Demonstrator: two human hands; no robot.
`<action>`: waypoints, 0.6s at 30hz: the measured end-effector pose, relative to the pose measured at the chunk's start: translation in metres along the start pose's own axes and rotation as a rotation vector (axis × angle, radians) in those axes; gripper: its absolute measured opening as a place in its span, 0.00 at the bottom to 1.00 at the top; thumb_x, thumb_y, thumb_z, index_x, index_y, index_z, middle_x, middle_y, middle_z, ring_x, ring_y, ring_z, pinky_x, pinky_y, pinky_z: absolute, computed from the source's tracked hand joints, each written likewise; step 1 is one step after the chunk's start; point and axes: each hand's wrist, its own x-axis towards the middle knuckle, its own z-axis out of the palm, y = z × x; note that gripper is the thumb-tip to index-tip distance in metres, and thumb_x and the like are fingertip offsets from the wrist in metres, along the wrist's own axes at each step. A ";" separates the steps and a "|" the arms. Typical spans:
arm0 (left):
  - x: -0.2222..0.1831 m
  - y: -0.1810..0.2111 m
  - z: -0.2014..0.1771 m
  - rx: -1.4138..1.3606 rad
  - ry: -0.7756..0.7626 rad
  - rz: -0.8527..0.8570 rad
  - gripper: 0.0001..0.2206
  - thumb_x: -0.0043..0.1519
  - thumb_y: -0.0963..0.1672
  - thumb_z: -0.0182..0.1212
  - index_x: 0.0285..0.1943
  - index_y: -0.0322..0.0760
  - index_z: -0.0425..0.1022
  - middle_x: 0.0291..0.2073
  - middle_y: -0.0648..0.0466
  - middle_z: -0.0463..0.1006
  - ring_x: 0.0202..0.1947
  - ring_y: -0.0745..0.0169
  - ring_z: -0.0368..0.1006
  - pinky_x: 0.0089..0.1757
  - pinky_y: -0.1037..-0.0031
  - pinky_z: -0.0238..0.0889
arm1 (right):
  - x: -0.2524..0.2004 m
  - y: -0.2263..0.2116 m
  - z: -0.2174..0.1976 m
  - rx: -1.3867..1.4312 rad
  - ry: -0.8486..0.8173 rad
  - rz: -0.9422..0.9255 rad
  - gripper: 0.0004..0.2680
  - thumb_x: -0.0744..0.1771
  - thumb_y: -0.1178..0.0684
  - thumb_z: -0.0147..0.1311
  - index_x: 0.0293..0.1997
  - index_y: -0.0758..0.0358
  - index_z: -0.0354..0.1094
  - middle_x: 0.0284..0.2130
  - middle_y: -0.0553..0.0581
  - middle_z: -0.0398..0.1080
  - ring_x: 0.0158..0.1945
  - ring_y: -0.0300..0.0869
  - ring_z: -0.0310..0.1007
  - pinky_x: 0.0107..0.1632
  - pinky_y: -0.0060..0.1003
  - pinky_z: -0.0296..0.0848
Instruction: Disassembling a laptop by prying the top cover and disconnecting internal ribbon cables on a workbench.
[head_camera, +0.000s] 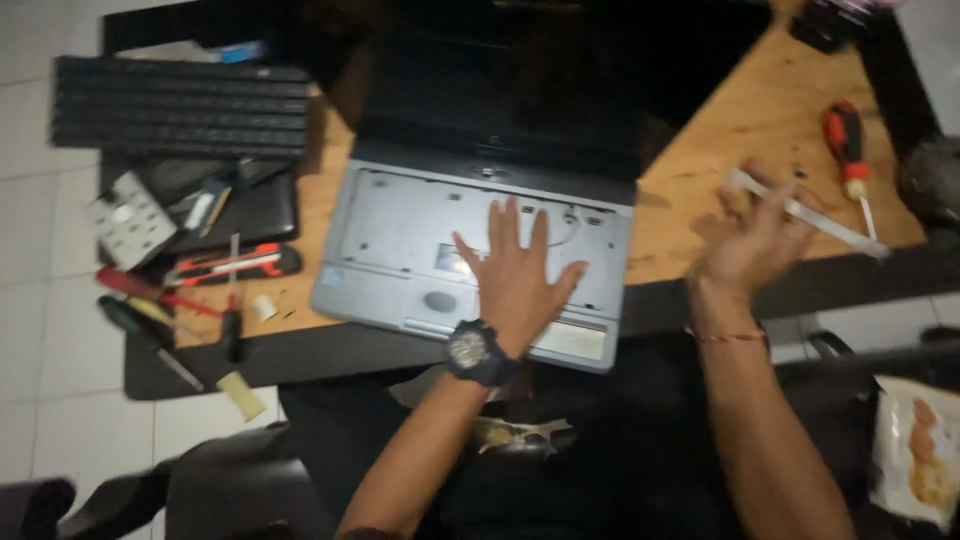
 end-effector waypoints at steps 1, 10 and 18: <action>0.001 -0.019 -0.011 0.083 -0.063 -0.078 0.38 0.66 0.61 0.64 0.81 0.41 0.68 0.83 0.35 0.59 0.85 0.34 0.46 0.66 0.10 0.36 | -0.006 -0.007 0.005 0.009 -0.088 -0.150 0.07 0.75 0.46 0.55 0.51 0.53 0.62 0.45 0.70 0.78 0.45 0.53 0.84 0.47 0.44 0.84; -0.036 -0.223 -0.050 0.295 0.139 -0.456 0.26 0.71 0.55 0.63 0.63 0.27 0.74 0.47 0.32 0.80 0.46 0.21 0.75 0.37 0.34 0.70 | 0.002 -0.012 0.034 -0.355 -0.425 -0.183 0.12 0.81 0.49 0.41 0.67 0.63 0.69 0.53 0.64 0.80 0.30 0.39 0.75 0.36 0.32 0.78; -0.014 -0.249 -0.043 0.118 -0.027 -0.533 0.31 0.74 0.61 0.55 0.57 0.27 0.78 0.47 0.30 0.81 0.46 0.22 0.77 0.42 0.38 0.72 | -0.022 -0.006 0.099 -0.397 -0.491 -0.183 0.14 0.82 0.41 0.40 0.44 0.53 0.53 0.27 0.44 0.50 0.23 0.31 0.54 0.26 0.31 0.56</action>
